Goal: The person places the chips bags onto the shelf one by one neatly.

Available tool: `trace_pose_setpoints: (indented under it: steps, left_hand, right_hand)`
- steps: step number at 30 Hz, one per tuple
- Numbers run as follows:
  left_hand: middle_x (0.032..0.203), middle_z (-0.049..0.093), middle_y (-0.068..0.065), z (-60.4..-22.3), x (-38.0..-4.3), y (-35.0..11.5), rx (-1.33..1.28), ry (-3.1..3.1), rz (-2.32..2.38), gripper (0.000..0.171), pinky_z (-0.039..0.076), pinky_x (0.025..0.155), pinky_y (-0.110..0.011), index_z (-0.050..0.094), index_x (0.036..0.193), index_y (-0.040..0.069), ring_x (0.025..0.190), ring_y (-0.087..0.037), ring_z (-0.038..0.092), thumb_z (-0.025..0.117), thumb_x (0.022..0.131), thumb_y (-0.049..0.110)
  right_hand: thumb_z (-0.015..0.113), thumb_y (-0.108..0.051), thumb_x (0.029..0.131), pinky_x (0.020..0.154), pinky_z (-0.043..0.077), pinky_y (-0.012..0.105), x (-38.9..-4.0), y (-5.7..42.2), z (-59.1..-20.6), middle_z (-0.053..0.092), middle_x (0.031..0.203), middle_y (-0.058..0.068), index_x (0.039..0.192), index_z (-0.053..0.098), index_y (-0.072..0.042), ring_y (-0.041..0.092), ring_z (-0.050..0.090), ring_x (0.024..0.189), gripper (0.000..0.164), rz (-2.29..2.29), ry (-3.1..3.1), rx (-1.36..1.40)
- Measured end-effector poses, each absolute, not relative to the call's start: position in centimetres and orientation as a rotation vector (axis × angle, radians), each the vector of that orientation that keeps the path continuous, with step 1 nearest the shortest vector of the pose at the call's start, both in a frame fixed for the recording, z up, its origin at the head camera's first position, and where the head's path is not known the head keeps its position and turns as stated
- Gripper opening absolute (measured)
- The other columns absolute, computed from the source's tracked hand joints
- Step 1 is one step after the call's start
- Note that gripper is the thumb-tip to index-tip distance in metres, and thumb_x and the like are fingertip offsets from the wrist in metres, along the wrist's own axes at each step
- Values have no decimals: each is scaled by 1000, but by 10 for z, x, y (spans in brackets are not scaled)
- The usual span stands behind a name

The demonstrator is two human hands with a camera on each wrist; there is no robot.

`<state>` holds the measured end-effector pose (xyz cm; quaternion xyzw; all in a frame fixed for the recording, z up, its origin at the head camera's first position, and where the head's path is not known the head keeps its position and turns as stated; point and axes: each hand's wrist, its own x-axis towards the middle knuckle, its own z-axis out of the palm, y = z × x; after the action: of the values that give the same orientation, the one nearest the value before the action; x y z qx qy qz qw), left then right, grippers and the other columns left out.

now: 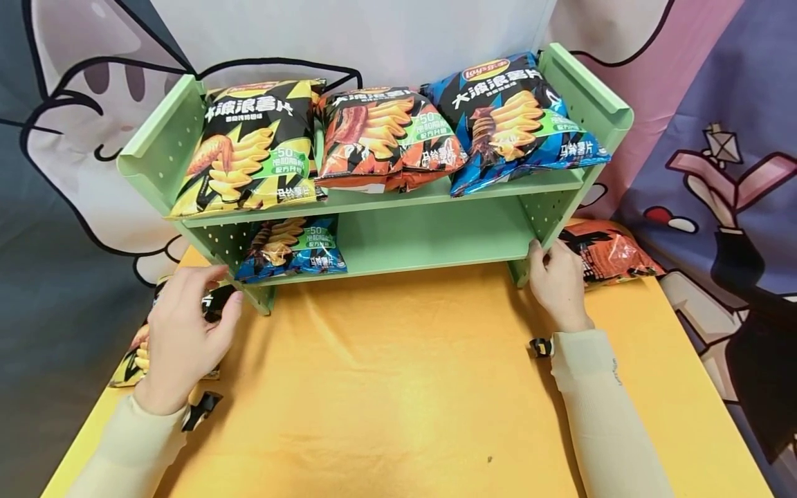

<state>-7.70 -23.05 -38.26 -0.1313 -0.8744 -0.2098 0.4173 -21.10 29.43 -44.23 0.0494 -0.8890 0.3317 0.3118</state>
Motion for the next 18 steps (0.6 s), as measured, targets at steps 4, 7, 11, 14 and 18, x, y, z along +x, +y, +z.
trace_pose_setpoints:
  steps: [4,7,11,14,18]
  left_hand:
    - [102,68,-18,-388,-78,-247,-259,-2205,-538,39,45,75,-49,71,116,1,86,-34,61,66,91,30]
    - [99,68,-17,-391,-77,-258,-212,-2236,-544,32,45,76,-47,71,113,2,86,-33,62,68,91,26]
    - [96,70,-17,-394,-74,-270,-159,-2274,-541,25,45,78,-45,72,107,2,86,-32,63,67,94,23]
    - [94,70,-16,-396,-73,-278,-126,-2287,-533,23,44,76,-47,73,105,3,85,-32,63,68,93,22]
    - [97,71,-17,-401,-73,-291,-68,-2329,-517,25,45,76,-52,74,109,3,86,-34,64,69,93,22]
  right_hand:
    - [51,-26,104,62,30,28,-211,294,-442,56,69,16,75,59,-5,30,47,65,37,879,-2347,129]
    - [51,-27,104,63,31,28,-211,294,-442,58,71,17,77,61,-5,31,50,66,37,887,-2351,123]
    - [50,-28,104,61,31,28,-210,294,-442,58,70,16,78,62,-5,29,49,65,37,893,-2358,119]
    - [50,-28,104,59,31,27,-210,294,-442,56,69,14,77,61,-6,28,48,64,37,893,-2357,118]
    - [50,-27,105,61,31,28,-210,293,-442,56,69,15,77,61,-5,29,48,64,37,894,-2357,128]
